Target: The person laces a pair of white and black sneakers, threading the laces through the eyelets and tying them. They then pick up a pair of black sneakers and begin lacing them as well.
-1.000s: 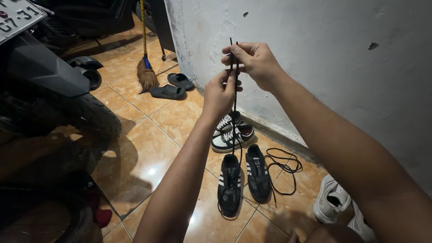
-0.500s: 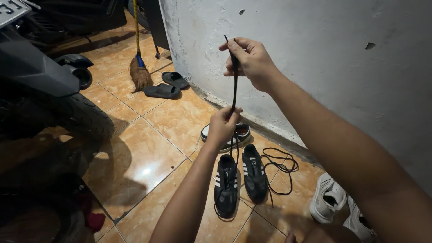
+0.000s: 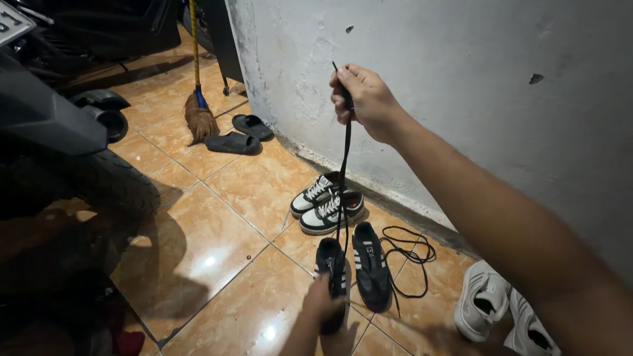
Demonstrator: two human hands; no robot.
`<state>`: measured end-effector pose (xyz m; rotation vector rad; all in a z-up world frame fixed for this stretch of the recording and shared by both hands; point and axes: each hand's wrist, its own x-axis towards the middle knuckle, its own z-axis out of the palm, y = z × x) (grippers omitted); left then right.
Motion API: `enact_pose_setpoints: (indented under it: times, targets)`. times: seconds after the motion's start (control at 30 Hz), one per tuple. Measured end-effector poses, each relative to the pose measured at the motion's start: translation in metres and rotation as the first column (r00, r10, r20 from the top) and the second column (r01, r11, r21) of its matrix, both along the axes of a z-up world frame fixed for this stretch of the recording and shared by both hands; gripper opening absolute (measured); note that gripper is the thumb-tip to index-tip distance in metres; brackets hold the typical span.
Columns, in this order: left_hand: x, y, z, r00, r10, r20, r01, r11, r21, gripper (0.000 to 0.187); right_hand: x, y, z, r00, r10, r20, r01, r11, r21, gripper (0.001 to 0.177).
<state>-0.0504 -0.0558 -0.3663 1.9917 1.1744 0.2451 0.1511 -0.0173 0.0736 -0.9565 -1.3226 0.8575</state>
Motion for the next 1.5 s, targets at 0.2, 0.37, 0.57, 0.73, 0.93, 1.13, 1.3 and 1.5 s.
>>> enact_pose_setpoints:
  times: [0.2, 0.37, 0.57, 0.73, 0.93, 1.13, 1.3, 1.5]
  targets:
    - [0.003, -0.024, -0.011, 0.976, 0.041, -0.214, -0.027, 0.997, 0.067, 0.088, 0.003, -0.003, 0.009, 0.999, 0.040, 0.026, -0.041, 0.999, 0.018, 0.024]
    - [0.009, -0.033, 0.000, 0.961, 0.054, -0.273, -0.033, 0.996, 0.084, 0.096, 0.003, -0.007, 0.014, 0.995, -0.012, 0.104, 0.006, 0.998, 0.058, 0.026]
    - [-0.002, -0.057, 0.038, 0.976, 0.064, -0.210, -0.060, 0.998, 0.024, 0.100, 0.015, -0.008, 0.031, 0.991, -0.031, 0.133, 0.010, 0.988, 0.155, 0.027]
    - [-0.006, -0.056, 0.036, 0.980, 0.064, -0.187, -0.060, 0.998, 0.029, 0.093, 0.020, -0.016, 0.041, 0.970, -0.098, 0.223, 0.059, 0.983, 0.173, 0.028]
    - [-0.001, -0.022, -0.047, 0.989, 0.106, -0.106, -0.092, 0.987, 0.133, 0.076, 0.018, -0.013, 0.043, 0.959, -0.121, 0.258, 0.071, 0.979, 0.193, 0.027]
    - [-0.009, -0.009, -0.088, 0.991, 0.121, 0.055, -0.127, 0.984, 0.128, 0.049, 0.018, -0.009, 0.044, 0.955, -0.131, 0.265, 0.080, 0.978, 0.194, 0.027]
    - [-0.011, -0.012, -0.084, 0.995, 0.094, -0.038, -0.088, 0.987, 0.135, 0.054, 0.018, -0.006, 0.044, 0.952, -0.137, 0.273, 0.080, 0.974, 0.213, 0.024]
    - [-0.009, -0.012, -0.084, 0.993, 0.071, -0.099, -0.058, 0.990, 0.129, 0.058, 0.026, 0.005, 0.052, 0.962, -0.145, 0.232, 0.086, 0.966, 0.245, 0.024]
